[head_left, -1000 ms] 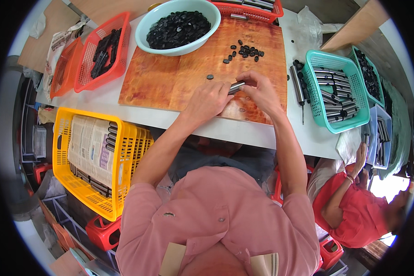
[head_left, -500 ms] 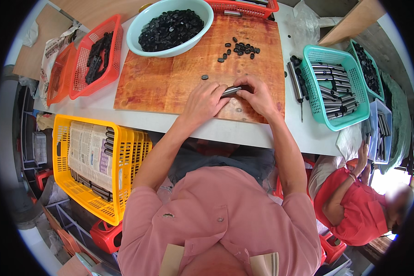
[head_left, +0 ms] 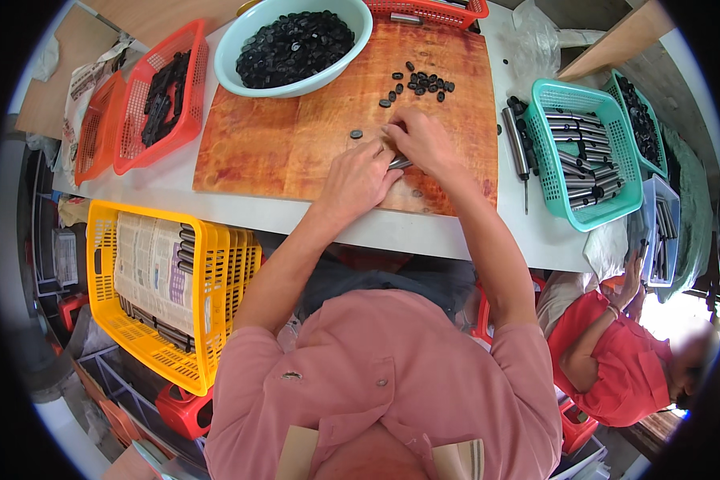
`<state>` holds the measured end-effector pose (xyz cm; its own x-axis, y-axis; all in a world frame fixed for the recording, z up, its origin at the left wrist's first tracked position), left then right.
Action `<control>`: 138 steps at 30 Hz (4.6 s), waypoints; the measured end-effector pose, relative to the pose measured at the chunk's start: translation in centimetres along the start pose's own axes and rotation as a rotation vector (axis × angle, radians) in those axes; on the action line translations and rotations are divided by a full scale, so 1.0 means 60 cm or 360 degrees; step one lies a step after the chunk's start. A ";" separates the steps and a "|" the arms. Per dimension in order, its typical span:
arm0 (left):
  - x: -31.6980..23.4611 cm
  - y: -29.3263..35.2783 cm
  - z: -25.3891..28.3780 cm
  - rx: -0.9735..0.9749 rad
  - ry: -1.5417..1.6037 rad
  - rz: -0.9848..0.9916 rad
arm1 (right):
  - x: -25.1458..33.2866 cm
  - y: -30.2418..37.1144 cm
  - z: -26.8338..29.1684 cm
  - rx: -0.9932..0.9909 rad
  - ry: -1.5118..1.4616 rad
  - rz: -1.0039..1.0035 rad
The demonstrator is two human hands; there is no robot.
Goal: The person repeatedly picks up small black caps and metal marker bodies, inserts the caps into the bodies, and places the assembled markers into a yellow basket. The process is repeated continuously with items from a bowl and a green basket.
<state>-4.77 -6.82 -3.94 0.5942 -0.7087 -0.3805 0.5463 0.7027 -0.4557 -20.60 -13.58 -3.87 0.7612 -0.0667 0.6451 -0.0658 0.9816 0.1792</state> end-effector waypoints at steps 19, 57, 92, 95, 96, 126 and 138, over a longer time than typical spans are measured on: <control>0.007 0.008 -0.013 -0.0124 0.0113 0.0060 | -0.007 -0.015 -0.046 -0.0508 0.0168 0.0098; -0.025 0.229 0.181 -0.0915 0.1734 0.1206 | -0.074 -0.033 -0.038 -0.0507 -0.0708 0.0075; 0.082 0.695 0.332 0.0672 -0.0611 0.0456 | -0.045 -0.026 -0.044 -0.0538 -0.0328 0.0094; 0.091 0.698 0.328 0.0559 -0.0608 0.0430 | -0.042 -0.019 -0.044 -0.0594 -0.0348 0.0045; 0.096 0.704 0.324 0.0526 -0.0617 0.0425 | -0.045 -0.017 -0.042 -0.0597 -0.0380 0.0027; -0.024 0.264 0.191 -0.0544 -0.0355 -0.0007 | -0.198 0.118 0.131 -0.1023 0.0750 -0.0630; -0.094 0.100 -0.012 -0.0270 0.1451 0.0517 | -0.118 0.181 0.131 -0.1217 0.0242 0.0056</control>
<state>-5.26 1.37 -5.09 -0.0221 -0.3097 -0.9506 0.3026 0.9041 -0.3016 -31.75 -3.85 -0.66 0.8506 -0.0619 0.5222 0.3291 0.8372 -0.4369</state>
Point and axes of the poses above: each hand's wrist, its own y-axis away from the middle knuckle, its own z-axis out of the back of the hand, x = y × z, the point moved 1 cm from there along -y, towards the middle knuckle, and after that the axes turned 13 degrees about -z, right-handed, at the moved point
